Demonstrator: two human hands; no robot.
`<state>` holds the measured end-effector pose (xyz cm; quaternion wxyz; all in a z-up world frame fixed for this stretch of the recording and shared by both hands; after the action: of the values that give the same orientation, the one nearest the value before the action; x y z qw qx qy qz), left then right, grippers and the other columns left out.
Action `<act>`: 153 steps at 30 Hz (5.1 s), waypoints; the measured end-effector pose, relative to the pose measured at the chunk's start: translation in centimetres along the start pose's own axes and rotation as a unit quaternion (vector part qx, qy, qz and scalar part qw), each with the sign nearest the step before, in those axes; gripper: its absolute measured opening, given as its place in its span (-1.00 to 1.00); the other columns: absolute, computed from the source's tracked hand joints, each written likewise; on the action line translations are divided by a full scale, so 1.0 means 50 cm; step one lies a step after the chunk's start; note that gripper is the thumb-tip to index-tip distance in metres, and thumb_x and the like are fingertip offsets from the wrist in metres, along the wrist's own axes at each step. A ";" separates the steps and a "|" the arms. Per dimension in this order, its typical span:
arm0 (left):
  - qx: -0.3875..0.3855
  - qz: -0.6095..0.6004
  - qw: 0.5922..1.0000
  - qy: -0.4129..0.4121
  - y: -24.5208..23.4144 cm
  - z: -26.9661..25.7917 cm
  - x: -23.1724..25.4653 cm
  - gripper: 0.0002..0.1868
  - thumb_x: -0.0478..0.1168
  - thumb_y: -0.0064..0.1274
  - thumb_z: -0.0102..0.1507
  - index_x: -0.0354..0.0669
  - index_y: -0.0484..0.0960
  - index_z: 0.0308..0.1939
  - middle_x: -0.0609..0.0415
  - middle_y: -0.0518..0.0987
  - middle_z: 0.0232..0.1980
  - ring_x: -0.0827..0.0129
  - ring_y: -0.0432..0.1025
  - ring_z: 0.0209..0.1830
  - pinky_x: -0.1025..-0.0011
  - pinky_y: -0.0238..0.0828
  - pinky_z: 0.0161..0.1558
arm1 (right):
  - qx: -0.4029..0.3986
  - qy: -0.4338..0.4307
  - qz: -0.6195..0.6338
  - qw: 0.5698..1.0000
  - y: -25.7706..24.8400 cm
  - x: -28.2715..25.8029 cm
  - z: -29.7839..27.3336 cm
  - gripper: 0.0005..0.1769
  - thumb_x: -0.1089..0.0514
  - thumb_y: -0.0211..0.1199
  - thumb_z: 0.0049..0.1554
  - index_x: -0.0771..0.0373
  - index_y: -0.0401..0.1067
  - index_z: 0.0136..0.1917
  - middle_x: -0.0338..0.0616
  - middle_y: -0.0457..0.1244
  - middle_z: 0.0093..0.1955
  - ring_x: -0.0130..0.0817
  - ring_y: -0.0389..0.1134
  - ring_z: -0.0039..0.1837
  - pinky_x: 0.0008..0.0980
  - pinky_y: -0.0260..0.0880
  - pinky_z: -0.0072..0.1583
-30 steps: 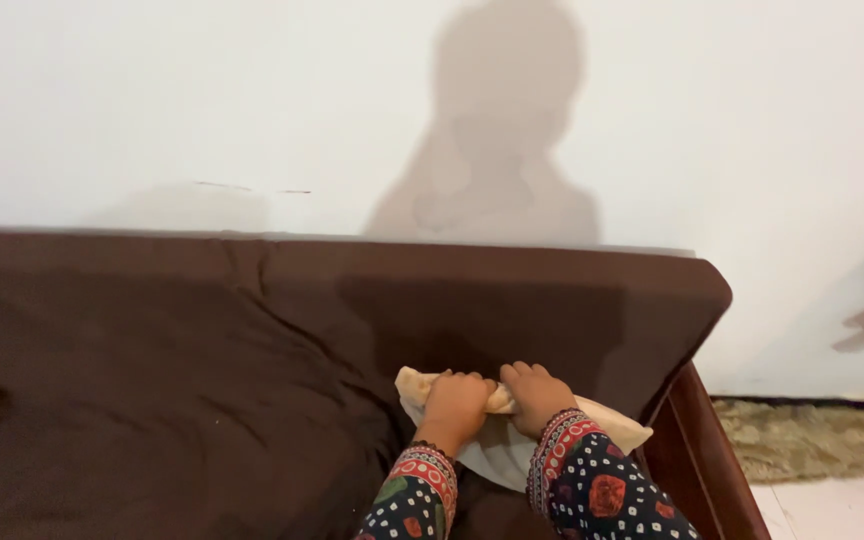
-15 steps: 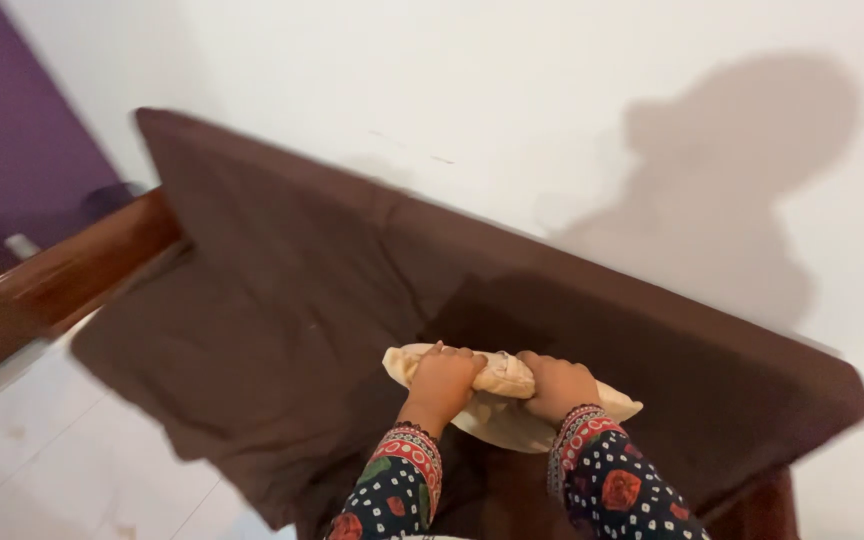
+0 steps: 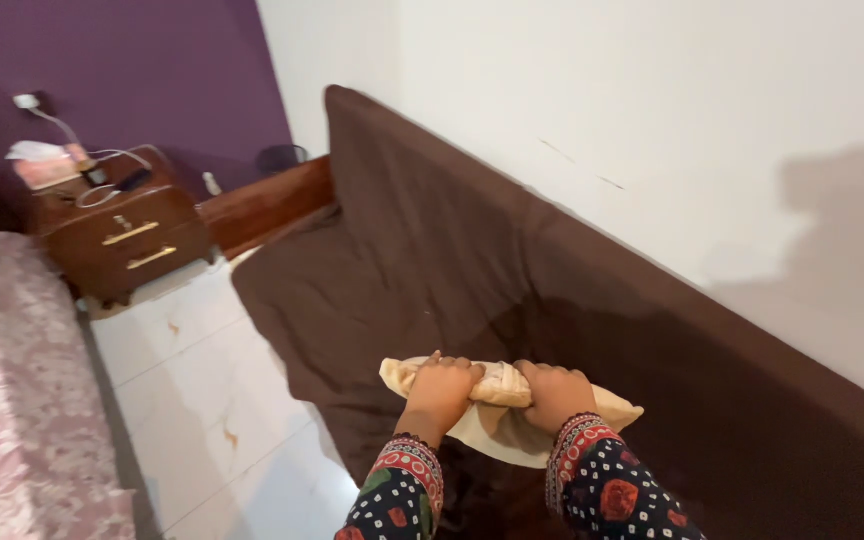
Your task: Arranging pillows on a bed and a couch in a bedroom.
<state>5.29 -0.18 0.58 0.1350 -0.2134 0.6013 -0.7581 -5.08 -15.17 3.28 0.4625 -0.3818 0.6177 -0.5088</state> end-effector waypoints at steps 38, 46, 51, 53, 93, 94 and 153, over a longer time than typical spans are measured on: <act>0.083 0.121 0.901 -0.409 -0.302 -0.461 -0.683 -0.80 -0.24 0.09 0.16 0.02 0.69 -0.15 0.10 0.66 -0.21 0.17 0.57 -0.18 0.17 0.49 -0.11 | -0.047 -0.441 0.007 0.896 0.043 -0.899 0.459 -0.46 -0.03 0.35 -0.09 -0.11 0.44 0.20 -0.22 0.42 0.00 -0.18 0.44 0.13 -0.12 0.39 0.17; 0.105 0.145 0.849 -0.497 -0.379 -0.495 -0.779 -0.66 -0.22 0.16 0.04 0.00 0.68 -0.08 0.09 0.65 -0.19 0.15 0.57 -0.15 0.16 0.49 -0.09 | -0.059 -0.531 -0.020 0.845 0.038 -1.073 0.572 -0.39 0.02 0.40 -0.14 -0.11 0.42 0.22 -0.20 0.40 0.01 -0.15 0.41 0.15 -0.08 0.37 0.17; 0.128 0.156 0.807 -0.555 -0.395 -0.526 -0.850 -0.73 -0.24 0.11 0.17 0.03 0.68 -0.04 0.08 0.65 -0.17 0.16 0.58 -0.15 0.18 0.51 -0.10 | -0.060 -0.589 -0.024 0.805 0.013 -1.184 0.623 -0.43 0.05 0.37 -0.11 -0.15 0.44 0.22 -0.22 0.42 0.01 -0.18 0.43 0.14 -0.11 0.38 0.18; 0.137 0.167 0.790 -0.574 -0.401 -0.547 -0.868 -0.73 -0.24 0.11 0.17 0.03 0.68 -0.05 0.07 0.65 -0.18 0.16 0.58 -0.15 0.18 0.51 -0.11 | -0.045 -0.622 -0.008 0.782 0.017 -1.225 0.636 -0.45 0.03 0.39 -0.13 -0.12 0.45 0.18 -0.20 0.41 0.01 -0.16 0.43 0.13 -0.08 0.38 0.16; 0.180 0.233 0.358 -0.886 -0.593 -1.286 -0.915 -0.47 -0.13 0.12 0.23 0.02 0.46 0.30 0.02 0.55 0.15 0.10 0.40 0.20 -0.06 0.22 0.24 | -0.055 -0.880 -0.045 0.469 0.206 -2.128 0.234 -0.17 -0.06 0.27 0.13 -0.12 0.00 0.58 -0.17 -0.12 0.65 -0.13 -0.26 0.69 0.20 -0.28 0.57; 0.184 0.235 0.342 -0.891 -0.591 -1.286 -0.915 -0.47 -0.13 0.12 0.23 0.02 0.46 0.30 0.02 0.55 0.15 0.10 0.40 0.20 -0.06 0.22 0.24 | -0.053 -0.888 -0.045 0.454 0.204 -2.133 0.230 -0.17 -0.06 0.27 0.13 -0.12 0.00 0.58 -0.17 -0.12 0.65 -0.13 -0.26 0.69 0.20 -0.28 0.57; 0.073 0.323 -0.313 -0.890 -0.301 -0.855 0.110 -0.29 0.15 -0.18 0.36 -0.02 0.15 0.53 -0.02 0.08 0.59 0.14 -0.18 0.64 -0.07 -0.45 0.55 | -0.084 -0.972 0.057 -0.214 0.134 -1.282 -0.636 -0.12 -0.23 0.04 0.23 0.05 -0.24 0.64 -0.17 -0.22 0.69 -0.13 -0.38 0.70 0.10 -0.41 0.58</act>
<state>-19.48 37.43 8.12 -0.7538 0.4038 0.2946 -0.4265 -17.63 55.29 10.17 -0.4977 0.4166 0.5171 -0.5580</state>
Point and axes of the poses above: each hand's wrist, its own z-axis towards the middle knuckle, its own y-axis out of the palm, x = y × z, the point moved 4 cm from there along z, towards the middle knuckle
